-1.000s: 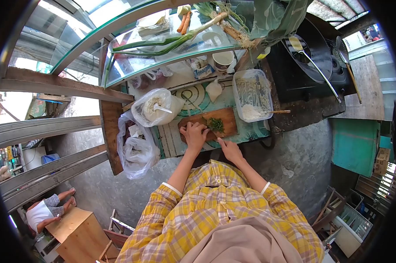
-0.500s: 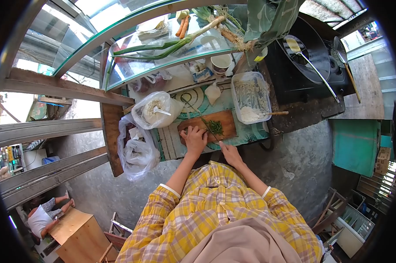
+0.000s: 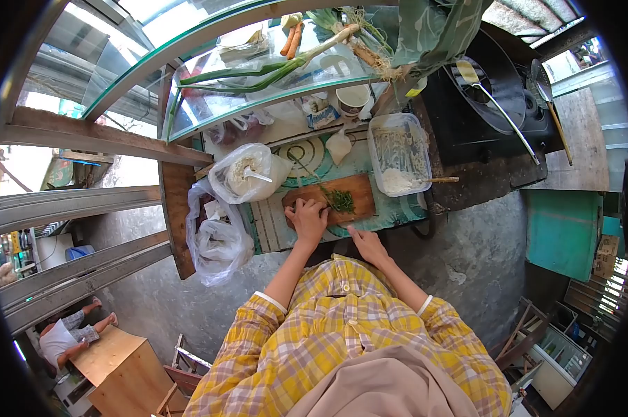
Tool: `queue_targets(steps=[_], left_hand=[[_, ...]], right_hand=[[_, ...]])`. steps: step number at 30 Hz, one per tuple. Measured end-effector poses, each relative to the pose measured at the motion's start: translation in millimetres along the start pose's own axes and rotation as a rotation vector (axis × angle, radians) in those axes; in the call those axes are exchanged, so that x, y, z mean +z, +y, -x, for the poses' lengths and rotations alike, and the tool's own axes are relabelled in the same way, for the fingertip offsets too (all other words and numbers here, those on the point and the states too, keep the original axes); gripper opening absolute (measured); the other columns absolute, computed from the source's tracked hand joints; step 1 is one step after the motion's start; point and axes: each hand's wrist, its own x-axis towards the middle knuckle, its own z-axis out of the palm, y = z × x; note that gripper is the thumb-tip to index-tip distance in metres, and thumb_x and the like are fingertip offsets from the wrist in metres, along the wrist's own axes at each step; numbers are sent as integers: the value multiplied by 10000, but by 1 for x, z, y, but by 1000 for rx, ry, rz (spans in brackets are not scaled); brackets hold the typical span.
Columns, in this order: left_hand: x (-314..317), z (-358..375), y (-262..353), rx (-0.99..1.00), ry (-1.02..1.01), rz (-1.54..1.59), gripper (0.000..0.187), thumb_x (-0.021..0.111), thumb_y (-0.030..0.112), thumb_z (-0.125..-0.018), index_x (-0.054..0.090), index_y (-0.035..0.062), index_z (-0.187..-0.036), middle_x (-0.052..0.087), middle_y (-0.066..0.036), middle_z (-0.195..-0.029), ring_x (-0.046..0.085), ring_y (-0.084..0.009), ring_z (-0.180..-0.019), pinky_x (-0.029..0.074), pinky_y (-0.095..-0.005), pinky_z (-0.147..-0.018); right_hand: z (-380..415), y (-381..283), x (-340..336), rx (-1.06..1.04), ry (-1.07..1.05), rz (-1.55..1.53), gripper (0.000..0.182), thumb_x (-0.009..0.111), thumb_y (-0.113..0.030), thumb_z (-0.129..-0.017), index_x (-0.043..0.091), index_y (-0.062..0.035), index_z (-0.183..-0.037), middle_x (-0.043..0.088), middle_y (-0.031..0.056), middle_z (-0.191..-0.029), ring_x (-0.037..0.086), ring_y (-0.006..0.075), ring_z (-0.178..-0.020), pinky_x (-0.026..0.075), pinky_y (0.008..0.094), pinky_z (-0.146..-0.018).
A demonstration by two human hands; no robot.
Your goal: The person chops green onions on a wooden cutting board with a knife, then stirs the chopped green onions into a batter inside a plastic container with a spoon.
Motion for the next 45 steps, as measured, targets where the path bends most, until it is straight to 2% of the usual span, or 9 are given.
queue_targets(steps=[5, 8, 14, 17, 20, 23, 29, 35, 45], left_hand=[[2, -2, 0, 6, -12, 1, 98, 735, 191, -695, 692, 123, -752, 602, 6, -814, 514, -216, -910, 281, -492, -857], [5, -1, -2, 38, 51, -3, 105, 745, 189, -675, 698, 138, -753, 594, 20, -769, 509, -195, -874, 266, -439, -822], [0, 1, 2, -9, 12, 10, 93, 730, 203, -715, 709, 147, -785, 598, 9, -810, 513, -213, -912, 278, -494, -863], [0, 2, 3, 18, 17, -22, 99, 724, 220, -727, 711, 150, -795, 590, -1, -828, 509, -218, -923, 280, -500, -864], [0, 4, 5, 28, 34, -35, 105, 712, 232, -737, 712, 149, -803, 583, -15, -848, 503, -225, -939, 282, -508, -869], [2, 5, 3, 40, 38, -69, 112, 701, 239, -742, 712, 146, -803, 579, -24, -857, 499, -229, -943, 282, -505, -868], [0, 5, 0, 9, 2, -55, 113, 703, 225, -724, 712, 147, -804, 591, -4, -833, 500, -216, -926, 281, -486, -859], [0, 5, -1, 12, 21, -40, 117, 710, 218, -715, 713, 148, -808, 605, 5, -824, 503, -209, -912, 279, -476, -852], [2, 5, -3, 8, 32, -10, 110, 714, 218, -715, 713, 154, -804, 606, 13, -813, 506, -205, -903, 277, -473, -856]], right_hand=[[-4, -7, -8, 17, -58, 47, 654, 384, -563, -940, 608, 41, -830, 616, 242, -785, 585, 416, -807, 433, 451, -730], [-7, -12, -4, -9, -14, 101, 671, 368, -575, -938, 620, 40, -845, 625, 257, -819, 590, 429, -855, 440, 460, -756], [-8, -16, -1, 18, -15, 29, 696, 366, -590, -931, 628, 51, -857, 631, 284, -881, 573, 454, -928, 437, 479, -796], [-7, 14, 12, -40, 112, 56, 680, 389, -581, -933, 589, 50, -773, 630, 214, -758, 614, 377, -759, 453, 434, -705], [-17, 32, 18, 8, 39, -104, 648, 411, -563, -940, 538, 27, -703, 557, 123, -631, 558, 236, -582, 438, 369, -602], [-17, 32, 19, -3, 36, -172, 633, 424, -559, -938, 517, 9, -676, 491, 72, -581, 479, 146, -521, 410, 324, -547], [-3, 15, 13, -30, 44, -121, 647, 412, -563, -939, 527, 22, -688, 515, 108, -597, 508, 199, -567, 425, 354, -596], [1, 9, 13, -4, 91, -27, 655, 395, -563, -937, 570, 45, -770, 593, 226, -716, 582, 389, -733, 436, 433, -702], [7, 2, 8, 30, 46, -36, 646, 391, -553, -940, 592, 47, -809, 605, 259, -773, 587, 421, -789, 438, 455, -721]])
